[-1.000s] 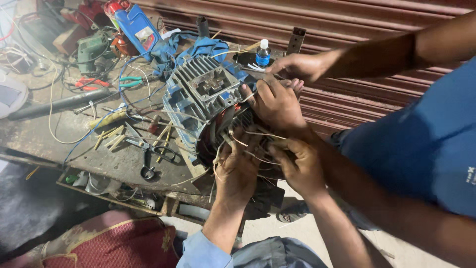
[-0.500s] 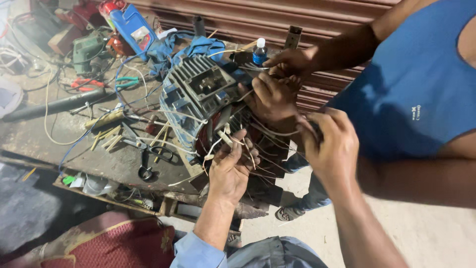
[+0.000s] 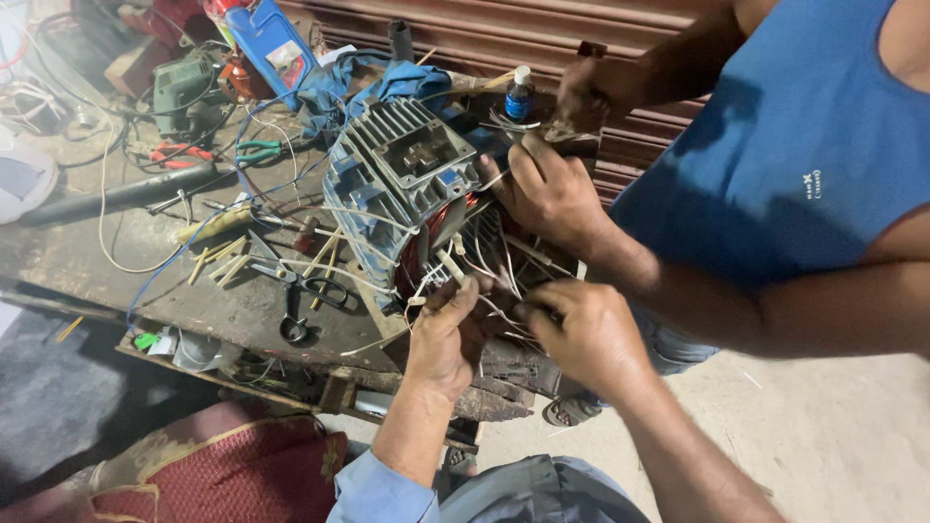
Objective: The person works on an electrical motor stator, stripping wire insulation and arranging copper windings with a coworker. They use pliers and other hand tools to manipulate the wires and components on a cluttered workbench.
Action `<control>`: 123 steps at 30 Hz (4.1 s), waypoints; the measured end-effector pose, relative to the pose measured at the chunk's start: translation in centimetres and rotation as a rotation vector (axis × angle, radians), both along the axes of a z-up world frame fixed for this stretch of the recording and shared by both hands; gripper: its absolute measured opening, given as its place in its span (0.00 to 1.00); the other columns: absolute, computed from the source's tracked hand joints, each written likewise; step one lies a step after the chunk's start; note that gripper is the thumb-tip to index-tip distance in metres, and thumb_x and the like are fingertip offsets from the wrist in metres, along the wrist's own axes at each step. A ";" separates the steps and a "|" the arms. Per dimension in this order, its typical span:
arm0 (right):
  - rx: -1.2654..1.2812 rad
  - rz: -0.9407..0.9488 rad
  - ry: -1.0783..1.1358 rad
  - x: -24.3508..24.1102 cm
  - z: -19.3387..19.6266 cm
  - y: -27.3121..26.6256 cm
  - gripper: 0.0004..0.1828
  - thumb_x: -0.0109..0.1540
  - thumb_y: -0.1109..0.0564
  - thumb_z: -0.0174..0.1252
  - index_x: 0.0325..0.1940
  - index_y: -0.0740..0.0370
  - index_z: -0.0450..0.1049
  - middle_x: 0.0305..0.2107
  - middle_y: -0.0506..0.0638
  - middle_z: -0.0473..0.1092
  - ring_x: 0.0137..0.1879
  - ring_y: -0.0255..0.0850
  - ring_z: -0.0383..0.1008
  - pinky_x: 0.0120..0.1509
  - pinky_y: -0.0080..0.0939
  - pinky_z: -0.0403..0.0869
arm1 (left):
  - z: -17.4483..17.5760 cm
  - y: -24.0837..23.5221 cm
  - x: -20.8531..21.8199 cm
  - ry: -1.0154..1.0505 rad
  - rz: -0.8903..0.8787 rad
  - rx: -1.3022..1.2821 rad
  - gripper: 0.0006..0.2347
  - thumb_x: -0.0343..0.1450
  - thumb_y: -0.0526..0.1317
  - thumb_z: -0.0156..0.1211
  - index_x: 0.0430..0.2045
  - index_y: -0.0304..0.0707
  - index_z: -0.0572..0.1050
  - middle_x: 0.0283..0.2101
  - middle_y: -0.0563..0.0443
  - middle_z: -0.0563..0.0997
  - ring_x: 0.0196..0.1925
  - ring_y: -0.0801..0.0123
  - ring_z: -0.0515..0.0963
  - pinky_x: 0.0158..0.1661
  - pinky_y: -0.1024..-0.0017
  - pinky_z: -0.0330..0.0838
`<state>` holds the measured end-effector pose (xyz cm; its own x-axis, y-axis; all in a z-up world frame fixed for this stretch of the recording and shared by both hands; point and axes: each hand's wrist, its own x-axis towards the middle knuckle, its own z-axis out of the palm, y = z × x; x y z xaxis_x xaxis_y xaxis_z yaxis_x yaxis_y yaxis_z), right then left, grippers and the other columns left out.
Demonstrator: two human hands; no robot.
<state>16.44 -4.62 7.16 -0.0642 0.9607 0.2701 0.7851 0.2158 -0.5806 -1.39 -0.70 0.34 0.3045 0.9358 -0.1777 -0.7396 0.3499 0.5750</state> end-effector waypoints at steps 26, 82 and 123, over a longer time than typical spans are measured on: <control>-0.364 -0.050 1.265 -3.2 -7.0 -1.2 0.12 0.61 0.63 0.64 0.49 0.70 0.78 0.34 0.47 0.77 0.35 0.28 0.73 0.38 0.27 0.72 | -3.0 0.4 -0.1 0.188 0.096 -0.079 0.06 0.70 0.37 0.68 0.36 0.35 0.81 0.39 0.51 0.84 0.44 0.70 0.80 0.49 0.70 0.72; -0.354 0.075 0.733 -0.5 -2.1 2.6 0.09 0.59 0.56 0.69 0.33 0.65 0.82 0.24 0.42 0.75 0.33 0.27 0.69 0.35 0.31 0.69 | -1.9 -0.9 2.5 0.029 0.258 0.064 0.06 0.72 0.35 0.66 0.36 0.30 0.81 0.38 0.51 0.83 0.41 0.72 0.79 0.46 0.74 0.72; -0.529 -0.229 1.458 -1.4 -5.0 2.0 0.06 0.60 0.59 0.64 0.32 0.64 0.78 0.20 0.48 0.74 0.22 0.34 0.67 0.25 0.33 0.62 | -3.2 -0.3 3.5 0.096 0.284 0.020 0.06 0.70 0.34 0.70 0.36 0.31 0.81 0.39 0.47 0.84 0.42 0.70 0.81 0.49 0.70 0.73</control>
<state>15.01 -2.62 2.19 0.0966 0.9153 -0.3910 -0.5131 -0.2909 -0.8075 2.12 -0.97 -2.90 0.0124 0.9847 -0.1740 -0.7485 0.1246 0.6513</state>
